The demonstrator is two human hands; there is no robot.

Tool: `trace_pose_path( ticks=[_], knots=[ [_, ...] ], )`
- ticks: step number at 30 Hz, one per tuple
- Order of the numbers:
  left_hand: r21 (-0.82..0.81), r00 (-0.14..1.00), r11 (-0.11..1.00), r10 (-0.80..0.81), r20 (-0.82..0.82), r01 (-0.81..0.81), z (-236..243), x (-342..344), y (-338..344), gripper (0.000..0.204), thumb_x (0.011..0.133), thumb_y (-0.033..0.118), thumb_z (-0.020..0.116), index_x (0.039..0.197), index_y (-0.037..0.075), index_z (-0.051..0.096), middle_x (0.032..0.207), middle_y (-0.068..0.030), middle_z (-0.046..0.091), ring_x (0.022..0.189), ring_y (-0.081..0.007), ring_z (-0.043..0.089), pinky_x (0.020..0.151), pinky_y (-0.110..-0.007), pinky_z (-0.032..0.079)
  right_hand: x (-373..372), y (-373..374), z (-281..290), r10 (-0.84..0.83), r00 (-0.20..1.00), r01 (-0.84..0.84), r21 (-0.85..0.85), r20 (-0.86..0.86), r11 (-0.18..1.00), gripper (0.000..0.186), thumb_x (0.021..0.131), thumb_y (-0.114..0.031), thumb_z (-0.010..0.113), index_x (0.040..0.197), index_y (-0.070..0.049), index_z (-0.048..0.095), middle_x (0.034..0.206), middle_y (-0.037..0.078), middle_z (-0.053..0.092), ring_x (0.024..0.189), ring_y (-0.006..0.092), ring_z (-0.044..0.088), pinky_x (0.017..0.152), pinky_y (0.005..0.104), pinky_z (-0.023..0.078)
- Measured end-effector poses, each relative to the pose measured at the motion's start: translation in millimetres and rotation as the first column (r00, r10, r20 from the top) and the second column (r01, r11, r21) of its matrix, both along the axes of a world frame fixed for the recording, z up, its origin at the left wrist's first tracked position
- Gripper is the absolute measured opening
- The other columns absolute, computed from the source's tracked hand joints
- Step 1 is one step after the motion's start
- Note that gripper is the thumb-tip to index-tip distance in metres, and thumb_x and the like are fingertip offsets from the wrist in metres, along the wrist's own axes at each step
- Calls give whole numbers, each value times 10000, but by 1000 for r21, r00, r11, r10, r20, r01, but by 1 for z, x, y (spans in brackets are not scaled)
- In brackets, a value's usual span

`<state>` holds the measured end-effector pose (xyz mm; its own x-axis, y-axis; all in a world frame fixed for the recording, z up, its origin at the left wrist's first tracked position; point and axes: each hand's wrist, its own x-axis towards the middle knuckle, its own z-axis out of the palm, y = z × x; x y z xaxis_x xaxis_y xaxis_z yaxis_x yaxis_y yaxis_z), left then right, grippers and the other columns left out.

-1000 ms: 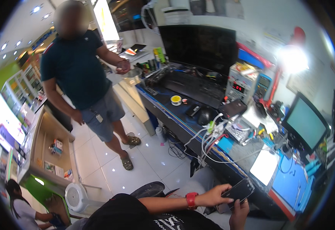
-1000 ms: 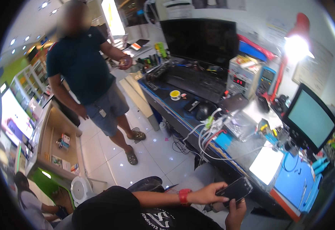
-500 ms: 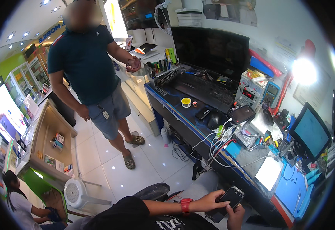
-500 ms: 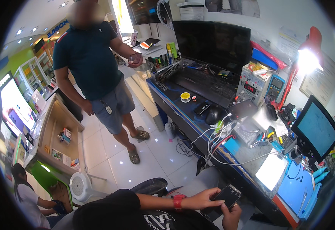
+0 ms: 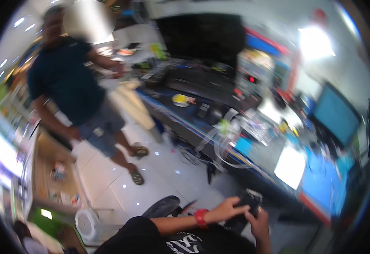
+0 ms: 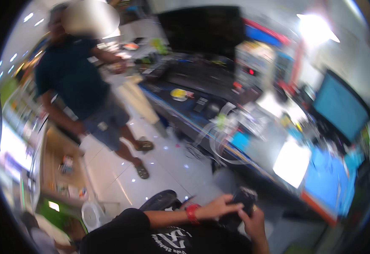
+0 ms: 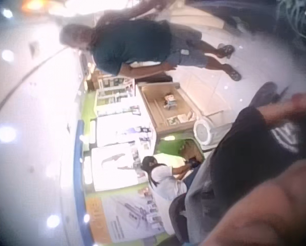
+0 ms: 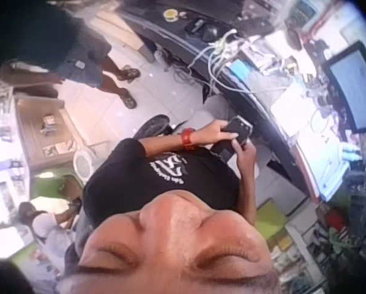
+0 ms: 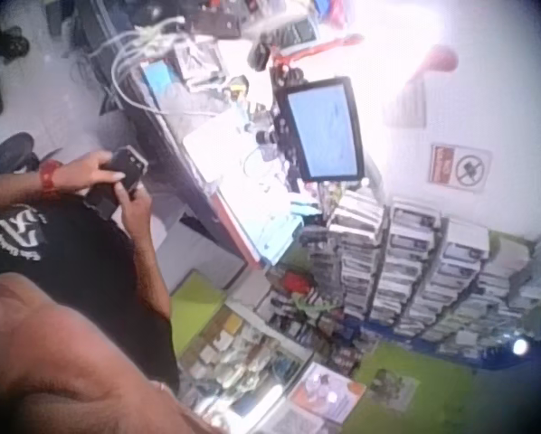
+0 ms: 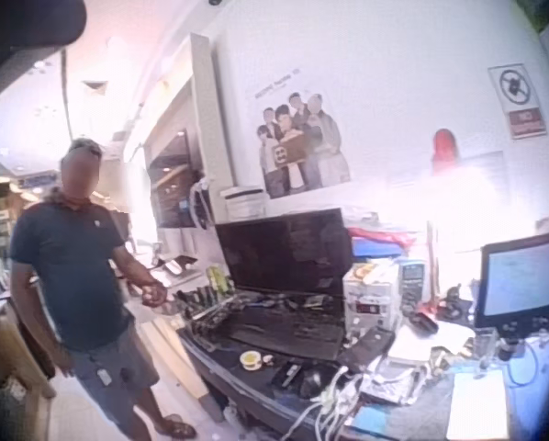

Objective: The person repairs a mobile phone by using a brush to clean components and applying thin adhesive tape to the phone frame.

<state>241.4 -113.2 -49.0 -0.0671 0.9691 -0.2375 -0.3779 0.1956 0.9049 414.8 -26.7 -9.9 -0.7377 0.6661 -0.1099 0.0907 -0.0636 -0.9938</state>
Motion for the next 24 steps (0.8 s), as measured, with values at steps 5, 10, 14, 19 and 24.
trace_pose_path(
  ticks=[5, 10, 14, 19, 24],
  knots=[
    [-72, 999, 997, 39, -10, -40, 35, -3, 7, 268, 1021, 200, 691, 1195, -4, 691, 1031, -36, 731, 873, -90, 675, 729, -267, 566, 9, 14, -3, 91, 994, -85, -93, 60, 992, 321, 1007, -216, 711, 1237, -1, 647, 1031, 52, 715, 963, 90, 635, 851, 319, 546],
    [-38, 996, 999, 15, -85, -18, 52, 6, 11, 250, 1022, 130, 673, 1232, -6, 677, 1072, -50, 732, 950, -97, 674, 817, -276, 565, 19, 4, -3, -101, 984, 40, -376, -145, 926, 305, 1017, -99, 678, 1282, -6, 559, 1150, 41, 662, 1049, 88, 628, 895, 280, 535],
    [-80, 992, 997, -33, -122, 23, 53, 13, 10, 258, 1022, 113, 664, 1248, -11, 669, 1078, -51, 730, 963, -89, 671, 829, -277, 565, 21, 10, -11, -236, 957, 164, -352, -170, 921, 382, 1007, -50, 669, 1342, 8, 495, 1148, 50, 633, 988, 65, 614, 844, 240, 523],
    [-96, 993, 995, -47, -107, 36, 53, 18, 7, 268, 1015, 84, 659, 1264, -16, 663, 1070, -43, 730, 943, -81, 672, 809, -271, 569, 16, 10, -13, -265, 959, 235, -242, -101, 941, 390, 994, -58, 690, 1328, 8, 499, 1044, 12, 600, 867, 34, 555, 734, 217, 478],
    [-90, 984, 995, -48, -172, 33, 48, 19, 4, 270, 1009, 66, 657, 1268, -12, 662, 1031, -27, 731, 910, -67, 667, 789, -265, 566, 11, 11, -18, -265, 961, 243, -205, -84, 948, 371, 981, -68, 711, 1285, 6, 512, 983, -5, 576, 811, 22, 517, 689, 213, 455]
  ],
)
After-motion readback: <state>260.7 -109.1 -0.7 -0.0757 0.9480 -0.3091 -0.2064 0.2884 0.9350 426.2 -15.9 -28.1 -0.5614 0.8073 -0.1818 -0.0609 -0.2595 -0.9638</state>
